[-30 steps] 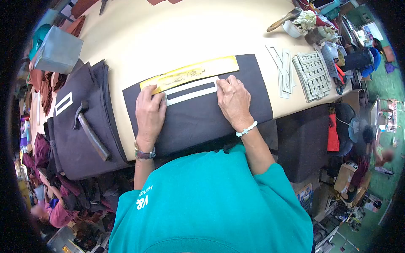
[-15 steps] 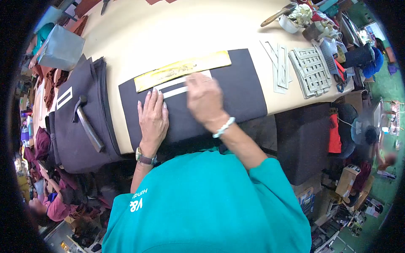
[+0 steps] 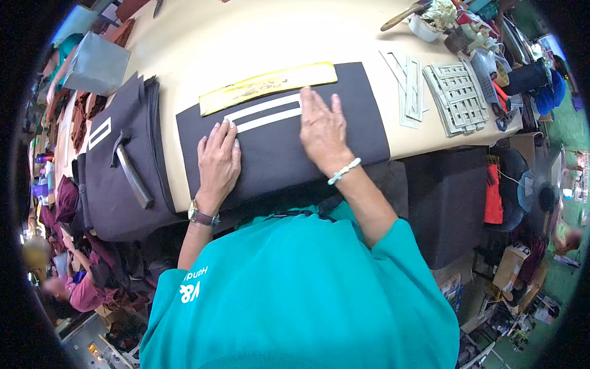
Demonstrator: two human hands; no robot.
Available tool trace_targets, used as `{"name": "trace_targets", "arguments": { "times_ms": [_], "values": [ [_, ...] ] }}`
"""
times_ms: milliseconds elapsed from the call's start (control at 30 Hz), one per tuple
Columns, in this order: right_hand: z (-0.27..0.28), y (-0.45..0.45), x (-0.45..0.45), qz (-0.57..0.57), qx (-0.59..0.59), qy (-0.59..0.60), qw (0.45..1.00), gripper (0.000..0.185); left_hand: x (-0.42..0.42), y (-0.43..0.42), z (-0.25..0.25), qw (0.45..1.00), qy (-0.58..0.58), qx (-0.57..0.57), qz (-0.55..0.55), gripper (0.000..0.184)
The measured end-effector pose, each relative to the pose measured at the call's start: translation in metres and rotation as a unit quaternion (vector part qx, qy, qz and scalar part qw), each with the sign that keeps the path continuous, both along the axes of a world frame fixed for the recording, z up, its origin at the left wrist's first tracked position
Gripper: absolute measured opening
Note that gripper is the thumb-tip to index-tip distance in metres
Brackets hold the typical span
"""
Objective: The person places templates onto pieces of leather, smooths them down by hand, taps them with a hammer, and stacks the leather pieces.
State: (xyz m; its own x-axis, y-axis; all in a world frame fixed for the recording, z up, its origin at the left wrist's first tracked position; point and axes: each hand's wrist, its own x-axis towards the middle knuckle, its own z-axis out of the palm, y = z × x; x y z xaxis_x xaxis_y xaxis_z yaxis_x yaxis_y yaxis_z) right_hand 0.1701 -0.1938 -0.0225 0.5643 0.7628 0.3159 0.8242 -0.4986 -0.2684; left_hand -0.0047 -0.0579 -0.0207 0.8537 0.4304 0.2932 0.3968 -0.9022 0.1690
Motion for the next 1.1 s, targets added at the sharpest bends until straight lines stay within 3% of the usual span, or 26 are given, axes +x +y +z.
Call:
{"name": "trace_targets", "arguments": {
  "times_ms": [100, 200, 233, 300, 400, 567, 600, 700, 767, 833, 933, 967, 1033, 1100],
  "values": [
    [0.015, 0.004, 0.003, -0.032, -0.073, 0.014, 0.997, 0.044, -0.002, 0.001, -0.004, 1.0, -0.01, 0.005, 0.001, 0.036],
    [0.021, 0.023, -0.018, -0.041, -0.031, -0.102, 0.993, 0.045, -0.003, 0.001, -0.009, 1.0, -0.011, 0.01, 0.002, 0.037],
    [0.017, 0.033, -0.029, 0.002, 0.006, -0.085, 0.996, 0.045, -0.001, 0.002, -0.009, 1.0, -0.007, 0.016, 0.005, 0.037],
    [0.009, 0.047, -0.07, 0.082, -0.066, -0.006, 0.994, 0.046, -0.003, 0.0, -0.006, 1.0, 0.013, 0.026, 0.005, 0.038],
    [-0.01, 0.027, -0.061, 0.072, 0.019, -0.001, 0.997, 0.045, -0.006, 0.004, -0.004, 0.999, 0.025, 0.045, 0.008, 0.038],
    [-0.004, -0.025, -0.008, 0.001, -0.032, 0.009, 0.999, 0.047, -0.015, -0.001, 0.004, 0.997, 0.056, 0.046, 0.04, 0.034],
    [-0.006, -0.028, -0.002, 0.011, 0.034, -0.011, 0.999, 0.04, -0.016, 0.002, 0.006, 0.996, 0.057, 0.046, 0.04, 0.034],
    [0.048, -0.009, 0.01, -0.03, -0.161, 0.05, 0.985, 0.034, -0.02, 0.012, 0.016, 0.997, 0.042, 0.037, 0.045, 0.034],
    [0.036, 0.01, 0.039, -0.026, -0.046, -0.078, 0.996, 0.032, -0.006, 0.03, 0.028, 0.999, 0.007, 0.014, 0.05, 0.034],
    [0.049, 0.04, 0.05, 0.014, 0.083, -0.06, 0.995, 0.04, 0.024, 0.046, 0.031, 0.996, -0.062, 0.002, 0.065, 0.04],
    [0.024, 0.079, 0.049, 0.033, 0.123, -0.178, 0.976, 0.051, 0.076, 0.049, 0.012, 0.984, -0.153, 0.053, 0.077, 0.049],
    [-0.025, 0.081, 0.051, 0.06, 0.062, -0.077, 0.993, 0.06, 0.082, 0.048, -0.019, 0.994, -0.06, 0.063, 0.072, 0.056],
    [-0.025, 0.083, 0.049, 0.035, -0.017, -0.004, 0.999, 0.063, 0.089, 0.052, -0.024, 0.994, 0.009, -0.008, 0.107, 0.058],
    [-0.027, 0.078, 0.046, 0.043, -0.011, 0.016, 0.999, 0.064, 0.082, 0.051, -0.03, 0.992, -0.046, -0.059, 0.099, 0.062]
  ]
}}
